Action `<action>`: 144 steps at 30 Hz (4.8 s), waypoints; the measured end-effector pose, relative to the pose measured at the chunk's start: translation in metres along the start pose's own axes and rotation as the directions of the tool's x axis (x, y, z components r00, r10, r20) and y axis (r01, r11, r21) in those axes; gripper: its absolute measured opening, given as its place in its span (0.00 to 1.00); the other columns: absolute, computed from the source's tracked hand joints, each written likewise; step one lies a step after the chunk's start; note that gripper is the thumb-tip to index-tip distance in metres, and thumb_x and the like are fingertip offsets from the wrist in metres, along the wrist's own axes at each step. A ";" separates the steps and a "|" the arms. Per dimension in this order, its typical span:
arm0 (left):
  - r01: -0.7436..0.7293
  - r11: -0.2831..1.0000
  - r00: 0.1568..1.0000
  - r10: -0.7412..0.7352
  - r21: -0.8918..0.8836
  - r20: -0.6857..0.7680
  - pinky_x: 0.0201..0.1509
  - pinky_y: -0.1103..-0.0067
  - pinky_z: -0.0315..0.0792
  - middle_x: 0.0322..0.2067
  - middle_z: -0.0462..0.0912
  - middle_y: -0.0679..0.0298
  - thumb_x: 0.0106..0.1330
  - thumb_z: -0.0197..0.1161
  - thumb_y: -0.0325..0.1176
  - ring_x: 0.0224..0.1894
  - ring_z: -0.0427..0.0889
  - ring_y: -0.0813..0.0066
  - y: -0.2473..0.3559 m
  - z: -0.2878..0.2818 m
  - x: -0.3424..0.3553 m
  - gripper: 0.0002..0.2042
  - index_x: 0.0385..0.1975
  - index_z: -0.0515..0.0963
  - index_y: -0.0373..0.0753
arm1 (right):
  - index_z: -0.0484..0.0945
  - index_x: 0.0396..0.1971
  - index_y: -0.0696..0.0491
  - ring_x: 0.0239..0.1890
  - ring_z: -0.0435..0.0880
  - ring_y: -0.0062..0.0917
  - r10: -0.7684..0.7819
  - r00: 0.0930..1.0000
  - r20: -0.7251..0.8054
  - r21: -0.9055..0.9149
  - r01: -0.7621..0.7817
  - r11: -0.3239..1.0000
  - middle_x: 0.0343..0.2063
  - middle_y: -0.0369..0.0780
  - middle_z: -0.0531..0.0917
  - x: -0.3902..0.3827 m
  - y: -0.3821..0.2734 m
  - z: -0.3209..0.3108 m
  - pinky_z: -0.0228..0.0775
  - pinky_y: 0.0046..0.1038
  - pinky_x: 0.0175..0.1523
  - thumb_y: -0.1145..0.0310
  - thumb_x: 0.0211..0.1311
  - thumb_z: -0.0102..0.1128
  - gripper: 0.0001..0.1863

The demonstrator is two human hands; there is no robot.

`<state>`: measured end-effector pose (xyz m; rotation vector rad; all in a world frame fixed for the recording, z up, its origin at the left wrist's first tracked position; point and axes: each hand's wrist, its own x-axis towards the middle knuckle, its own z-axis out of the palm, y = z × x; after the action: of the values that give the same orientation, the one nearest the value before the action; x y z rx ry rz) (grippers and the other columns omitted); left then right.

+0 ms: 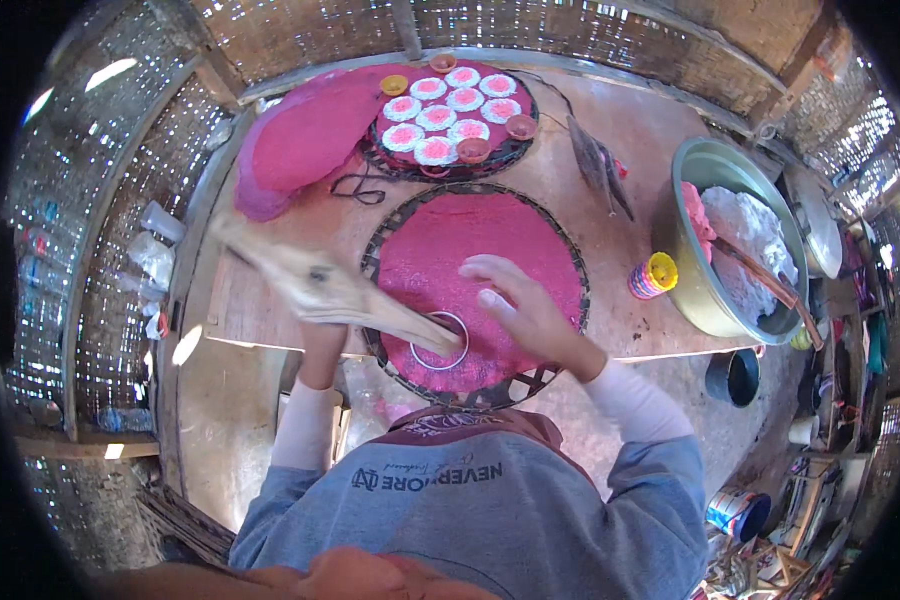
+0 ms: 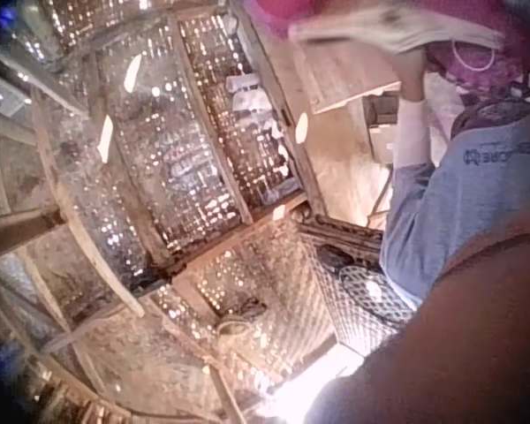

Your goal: The person uses a wooden mold and a metal scoop to form round, white and pink cakes. They scoop white dough into the mold, press it, and release it onto a tray. They then scoop pink dough, press it into the center of the white cakes, and release them. The process is repeated to fill a tray with finished cakes.

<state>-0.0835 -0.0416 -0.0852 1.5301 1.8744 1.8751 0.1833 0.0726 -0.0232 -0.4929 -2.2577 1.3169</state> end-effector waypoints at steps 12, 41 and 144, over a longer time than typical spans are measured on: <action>0.020 0.995 0.937 0.017 -0.101 0.350 0.46 0.71 0.72 0.36 0.81 0.56 0.49 0.67 0.35 0.42 0.80 0.62 0.046 0.047 0.006 0.17 0.38 0.77 0.36 | 0.75 0.31 0.55 0.17 0.70 0.17 0.561 0.731 0.390 0.066 -0.629 0.774 0.18 0.32 0.74 0.016 -0.051 -0.006 0.64 0.24 0.23 0.47 0.56 0.59 0.23; 0.200 0.968 0.327 0.079 -0.150 0.942 0.40 0.78 0.72 0.31 0.80 0.63 0.44 0.73 0.35 0.36 0.80 0.74 0.117 0.027 0.084 0.18 0.34 0.77 0.37 | 0.61 0.36 0.54 0.18 0.74 0.25 -0.477 0.798 -0.369 -0.392 0.332 0.858 0.20 0.38 0.70 -0.006 -0.158 -0.079 0.66 0.27 0.23 0.75 0.53 0.52 0.12; -0.411 0.609 0.821 0.571 0.679 -0.015 0.53 0.78 0.69 0.44 0.72 0.55 0.62 0.57 0.31 0.48 0.73 0.66 0.158 0.198 0.023 0.17 0.48 0.66 0.31 | 0.82 0.24 0.45 0.27 0.82 0.35 0.790 0.613 -0.008 -0.997 -0.063 0.039 0.19 0.38 0.81 -0.292 0.045 -0.389 0.73 0.34 0.30 0.67 0.43 0.57 0.07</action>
<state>0.1253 0.0747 0.0033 2.3498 2.6300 1.6969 0.6464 0.2155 0.0378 -1.6104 -3.5067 -0.2400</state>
